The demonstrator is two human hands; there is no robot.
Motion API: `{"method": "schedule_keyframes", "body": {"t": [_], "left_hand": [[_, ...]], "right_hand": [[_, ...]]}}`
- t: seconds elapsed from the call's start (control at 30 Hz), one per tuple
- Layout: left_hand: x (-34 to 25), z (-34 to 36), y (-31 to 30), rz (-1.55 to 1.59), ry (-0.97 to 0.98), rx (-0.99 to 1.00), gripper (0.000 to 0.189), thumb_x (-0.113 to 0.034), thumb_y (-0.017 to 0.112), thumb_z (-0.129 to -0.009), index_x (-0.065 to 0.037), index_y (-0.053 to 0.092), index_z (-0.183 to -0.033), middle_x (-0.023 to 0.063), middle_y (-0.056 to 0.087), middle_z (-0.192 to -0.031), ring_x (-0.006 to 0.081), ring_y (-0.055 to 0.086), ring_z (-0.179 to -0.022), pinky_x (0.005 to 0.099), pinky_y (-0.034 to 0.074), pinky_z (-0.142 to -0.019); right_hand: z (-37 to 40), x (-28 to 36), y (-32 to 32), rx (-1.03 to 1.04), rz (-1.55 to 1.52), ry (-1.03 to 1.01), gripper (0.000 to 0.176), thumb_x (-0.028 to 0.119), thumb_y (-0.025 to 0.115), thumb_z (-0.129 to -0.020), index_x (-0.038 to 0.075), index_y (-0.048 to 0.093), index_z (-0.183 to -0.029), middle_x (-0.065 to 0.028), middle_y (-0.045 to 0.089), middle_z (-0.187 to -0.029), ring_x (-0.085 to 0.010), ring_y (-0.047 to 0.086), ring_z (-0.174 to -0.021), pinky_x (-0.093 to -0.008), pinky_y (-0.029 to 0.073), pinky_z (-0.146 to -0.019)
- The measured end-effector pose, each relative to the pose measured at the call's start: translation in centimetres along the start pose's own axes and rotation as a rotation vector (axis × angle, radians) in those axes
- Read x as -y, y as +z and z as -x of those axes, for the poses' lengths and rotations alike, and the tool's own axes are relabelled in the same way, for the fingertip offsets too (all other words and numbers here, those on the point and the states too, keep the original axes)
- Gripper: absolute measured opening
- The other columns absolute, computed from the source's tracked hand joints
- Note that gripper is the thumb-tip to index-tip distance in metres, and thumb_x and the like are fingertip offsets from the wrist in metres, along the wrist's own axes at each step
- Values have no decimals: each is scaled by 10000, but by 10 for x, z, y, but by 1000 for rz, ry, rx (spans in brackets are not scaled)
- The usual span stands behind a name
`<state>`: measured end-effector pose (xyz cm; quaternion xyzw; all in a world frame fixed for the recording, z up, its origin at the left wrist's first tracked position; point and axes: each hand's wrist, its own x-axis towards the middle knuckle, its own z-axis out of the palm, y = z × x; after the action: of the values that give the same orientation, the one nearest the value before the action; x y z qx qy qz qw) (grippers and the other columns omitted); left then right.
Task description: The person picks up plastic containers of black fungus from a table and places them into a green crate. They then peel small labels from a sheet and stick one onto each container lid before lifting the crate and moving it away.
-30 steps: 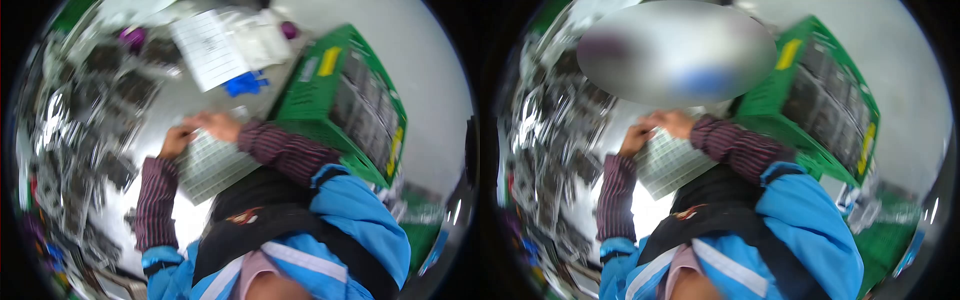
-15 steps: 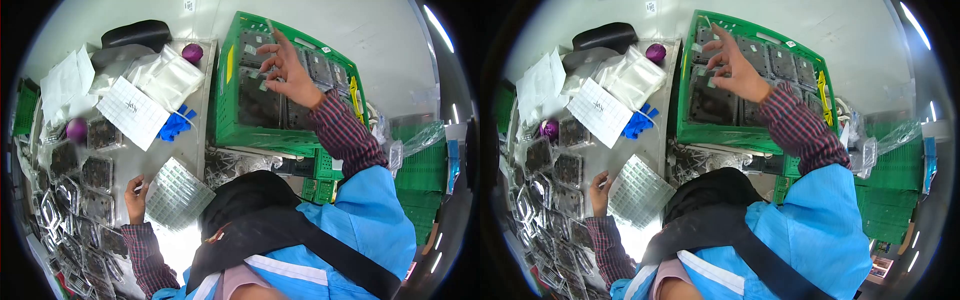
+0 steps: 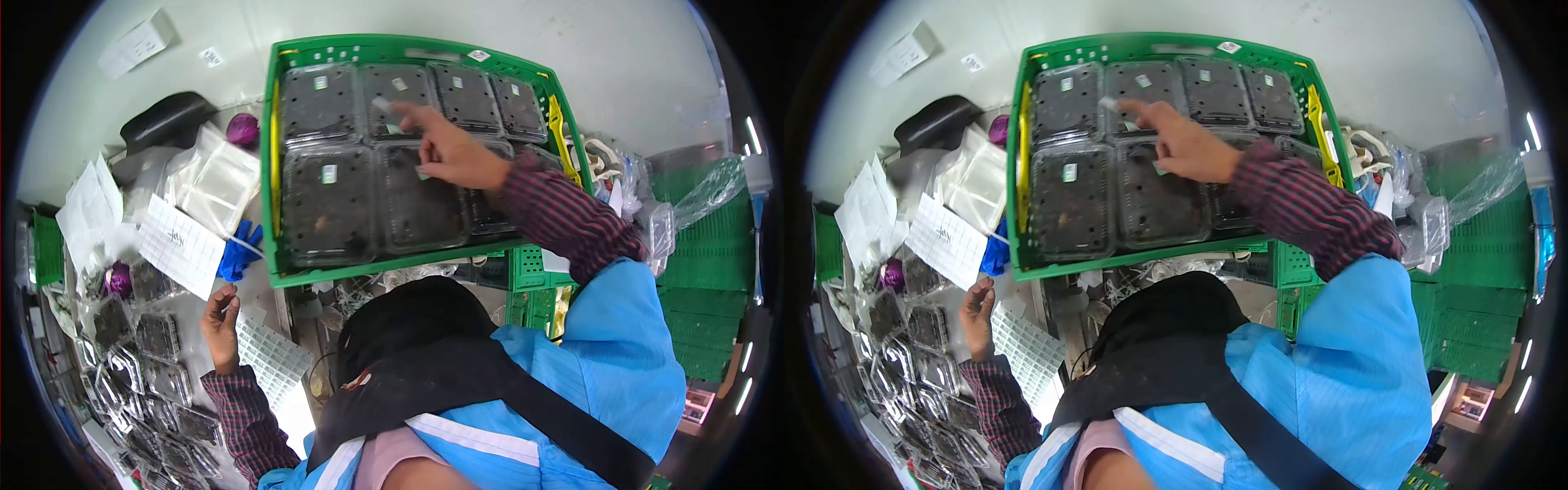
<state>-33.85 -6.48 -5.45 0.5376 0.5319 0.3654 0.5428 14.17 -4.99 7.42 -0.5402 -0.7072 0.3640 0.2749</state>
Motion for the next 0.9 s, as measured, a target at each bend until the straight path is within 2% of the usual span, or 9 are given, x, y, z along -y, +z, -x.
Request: {"method": "schedule_keyframes", "body": {"t": [0.17,0.27,0.37,0.53,0.6,0.67,0.73,0.83,0.9], "left_hand": [[-26,-19,27,-26,5,-28,243,-23,599,-885,0,596,-1127,64,617,-1069,131,557,-999,257,424,-887],[-39,-19,34,-19,-3,-75,257,-46,590,-896,-10,587,-1150,56,623,-1075,125,563,-991,242,422,-841],[-61,-23,49,-31,0,-107,249,-66,591,-903,-12,587,-1147,57,630,-1061,128,577,-967,261,443,-823],[-98,-43,76,-82,29,-81,250,-107,611,-904,-7,589,-1132,61,630,-1065,128,582,-952,289,461,-821],[-105,-52,79,-117,48,-87,262,-135,629,-898,-20,594,-1131,56,631,-1066,123,582,-930,288,460,-815],[-113,-56,78,-133,33,-85,263,-137,632,-897,-26,596,-1133,53,632,-1064,120,580,-923,281,456,-812],[-117,-62,76,-154,20,-70,267,-148,631,-898,-39,600,-1140,47,635,-1063,111,575,-909,266,446,-807],[-120,-80,74,-189,33,-30,276,-213,572,-938,-44,597,-1155,55,633,-1080,112,572,-920,265,449,-815],[-122,-98,81,-146,11,42,326,-291,517,-965,-46,587,-1168,59,618,-1089,121,573,-925,273,451,-824]], "right_hand": [[13,-23,-61,-372,307,-114,733,-77,614,-744,160,353,-1387,-25,506,-1003,-82,487,-701,-234,438,-618],[57,-36,-120,-163,-38,67,674,-6,620,-769,102,335,-1370,14,520,-758,-69,486,-682,-220,413,-627],[88,-51,-128,63,-210,202,708,11,635,-758,98,311,-1381,8,537,-767,-70,503,-683,-223,414,-642],[81,-89,-96,51,-139,162,714,34,657,-746,105,325,-1373,-15,548,-756,-91,526,-684,-244,433,-615],[79,-95,-104,-307,291,-49,652,74,689,-723,102,382,-1298,-97,584,-792,-191,571,-696,-293,459,-639],[92,-94,-139,-399,274,102,417,126,690,-751,57,517,-1124,-89,573,-798,-200,572,-708,-312,463,-640],[119,-107,-178,-309,184,128,232,193,706,-757,6,601,-847,-76,573,-778,-191,564,-718,-322,457,-661],[166,-102,-208,-44,279,290,184,185,737,-730,42,635,-787,-61,568,-823,-180,552,-790,-316,427,-741],[182,-112,-196,-40,375,187,170,197,753,-690,66,653,-731,-54,579,-833,-210,556,-843,-340,418,-771]]}}
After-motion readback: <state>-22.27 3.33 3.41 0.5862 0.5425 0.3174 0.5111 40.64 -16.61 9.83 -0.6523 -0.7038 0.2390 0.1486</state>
